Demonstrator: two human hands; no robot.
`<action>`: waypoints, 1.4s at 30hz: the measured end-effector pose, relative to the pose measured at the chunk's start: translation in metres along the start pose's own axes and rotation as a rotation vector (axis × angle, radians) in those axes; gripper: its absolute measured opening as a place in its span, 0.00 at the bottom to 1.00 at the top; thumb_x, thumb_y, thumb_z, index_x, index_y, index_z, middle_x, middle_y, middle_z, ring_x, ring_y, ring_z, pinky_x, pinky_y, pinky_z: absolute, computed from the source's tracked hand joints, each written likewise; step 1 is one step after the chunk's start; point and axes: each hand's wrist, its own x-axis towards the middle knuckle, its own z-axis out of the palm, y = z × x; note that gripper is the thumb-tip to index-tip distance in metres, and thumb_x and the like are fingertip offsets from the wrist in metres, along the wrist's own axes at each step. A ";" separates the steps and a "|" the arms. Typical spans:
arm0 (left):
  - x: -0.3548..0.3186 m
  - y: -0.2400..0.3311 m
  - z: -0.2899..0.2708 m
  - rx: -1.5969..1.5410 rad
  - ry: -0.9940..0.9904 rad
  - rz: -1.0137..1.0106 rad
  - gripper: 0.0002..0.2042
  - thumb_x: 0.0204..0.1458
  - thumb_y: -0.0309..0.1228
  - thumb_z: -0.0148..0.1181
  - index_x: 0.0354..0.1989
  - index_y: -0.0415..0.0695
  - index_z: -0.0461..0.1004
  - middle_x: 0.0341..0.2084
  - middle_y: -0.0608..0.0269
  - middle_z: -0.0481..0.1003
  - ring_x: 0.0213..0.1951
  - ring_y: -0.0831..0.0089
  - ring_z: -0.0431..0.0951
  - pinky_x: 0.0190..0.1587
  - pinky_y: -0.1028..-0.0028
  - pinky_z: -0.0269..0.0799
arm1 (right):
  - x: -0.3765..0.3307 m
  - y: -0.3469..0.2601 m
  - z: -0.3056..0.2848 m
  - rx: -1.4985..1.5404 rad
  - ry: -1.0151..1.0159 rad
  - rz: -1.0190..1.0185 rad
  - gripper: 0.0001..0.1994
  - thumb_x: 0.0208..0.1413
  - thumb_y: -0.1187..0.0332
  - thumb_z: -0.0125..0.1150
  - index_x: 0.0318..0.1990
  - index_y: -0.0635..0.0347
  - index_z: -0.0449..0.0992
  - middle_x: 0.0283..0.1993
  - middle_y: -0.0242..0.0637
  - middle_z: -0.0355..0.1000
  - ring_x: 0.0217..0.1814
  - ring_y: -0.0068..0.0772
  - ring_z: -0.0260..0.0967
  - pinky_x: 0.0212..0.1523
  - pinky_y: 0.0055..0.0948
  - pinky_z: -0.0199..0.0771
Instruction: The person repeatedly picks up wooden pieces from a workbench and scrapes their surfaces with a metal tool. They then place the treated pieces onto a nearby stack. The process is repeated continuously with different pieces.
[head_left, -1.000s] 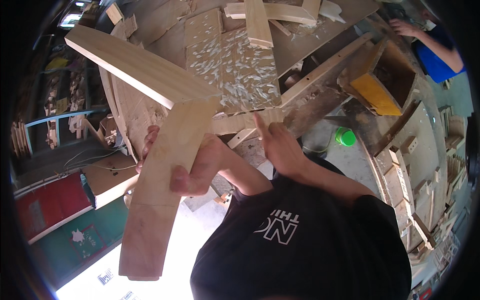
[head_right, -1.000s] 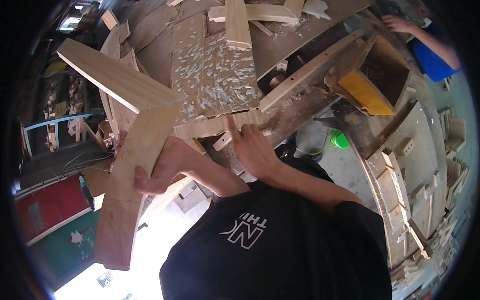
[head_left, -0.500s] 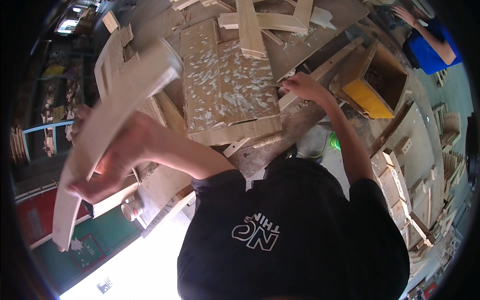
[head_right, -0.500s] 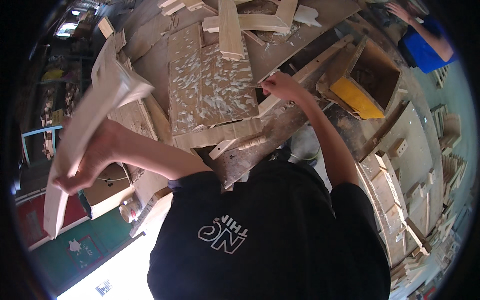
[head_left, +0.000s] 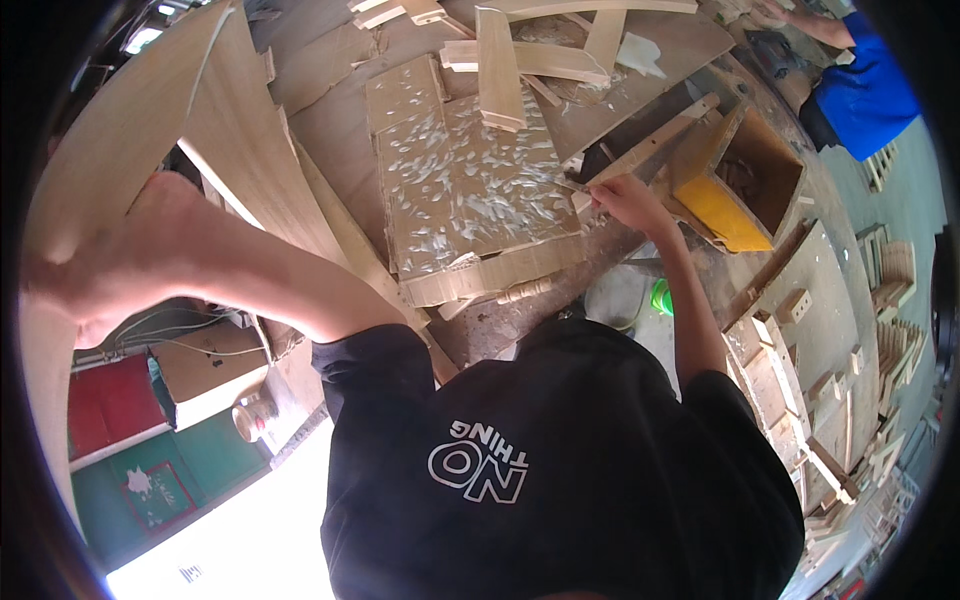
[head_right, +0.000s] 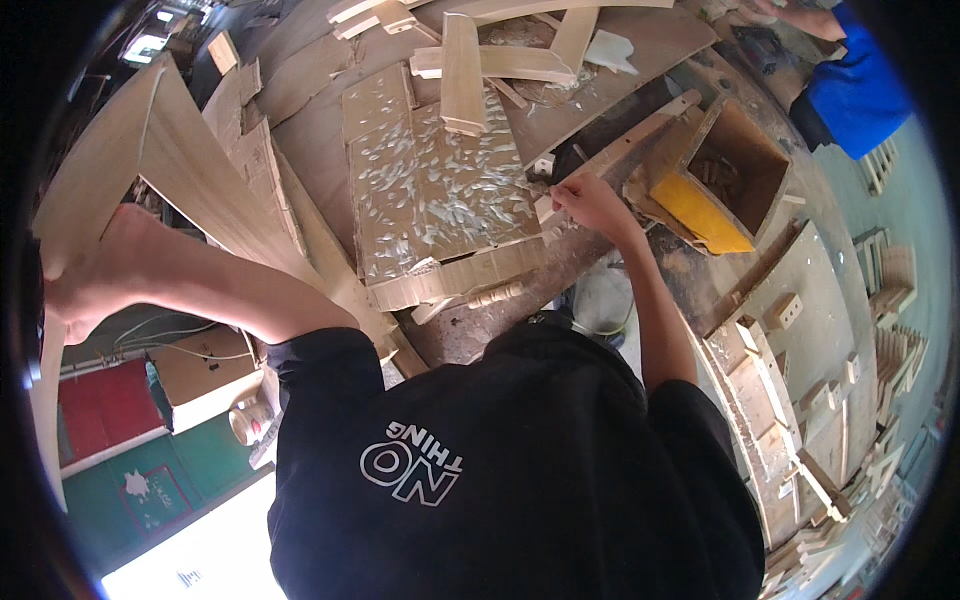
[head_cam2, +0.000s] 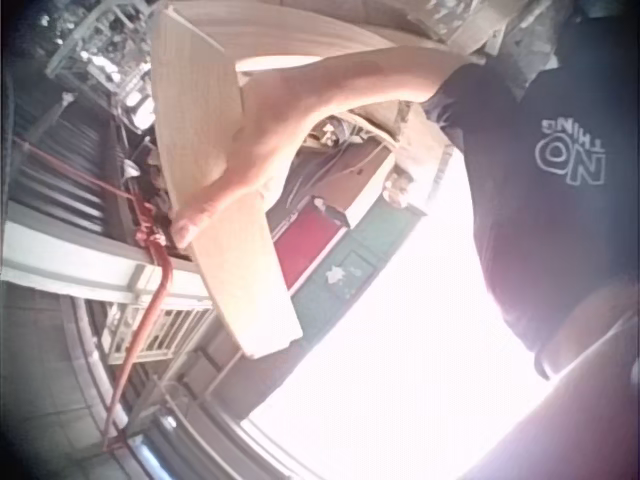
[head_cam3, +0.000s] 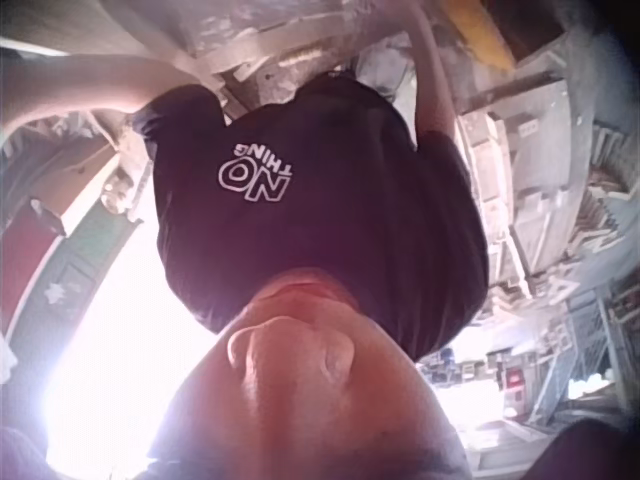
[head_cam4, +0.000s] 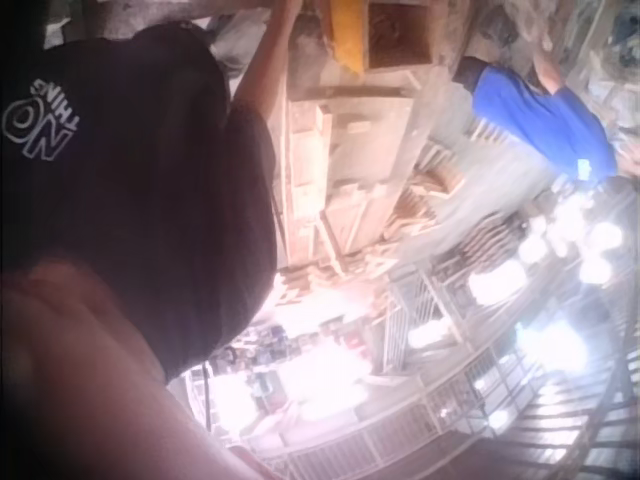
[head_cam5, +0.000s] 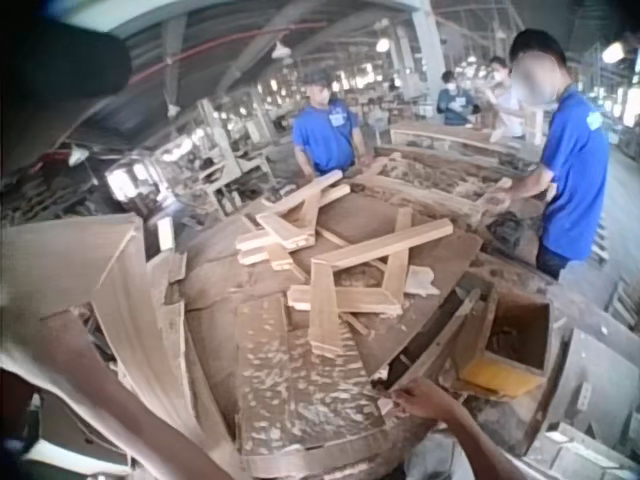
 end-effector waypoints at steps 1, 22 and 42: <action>-0.003 0.000 0.002 0.004 -0.021 0.054 0.21 0.46 0.28 0.60 0.48 0.41 0.61 0.33 0.50 0.72 0.27 0.59 0.79 0.25 0.58 0.84 | -0.004 -0.004 -0.002 0.053 -0.039 0.100 0.18 0.58 0.59 0.53 0.26 0.65 0.78 0.14 0.32 0.63 0.17 0.25 0.60 0.21 0.31 0.59; 0.002 0.062 0.011 0.203 -0.035 0.206 0.30 0.48 0.25 0.64 0.56 0.42 0.52 0.46 0.50 0.67 0.39 0.60 0.77 0.40 0.61 0.84 | -0.008 -0.007 0.022 0.025 0.286 -0.195 0.13 0.58 0.65 0.50 0.31 0.65 0.74 0.27 0.49 0.72 0.30 0.47 0.71 0.33 0.39 0.67; -0.030 0.110 -0.002 0.020 0.162 -0.121 0.21 0.36 0.37 0.56 0.39 0.37 0.72 0.31 0.52 0.74 0.34 0.57 0.75 0.39 0.57 0.73 | -0.090 -0.209 0.026 0.204 0.403 -1.085 0.24 0.49 0.78 0.61 0.57 0.61 0.72 0.22 0.31 0.56 0.25 0.32 0.52 0.28 0.28 0.57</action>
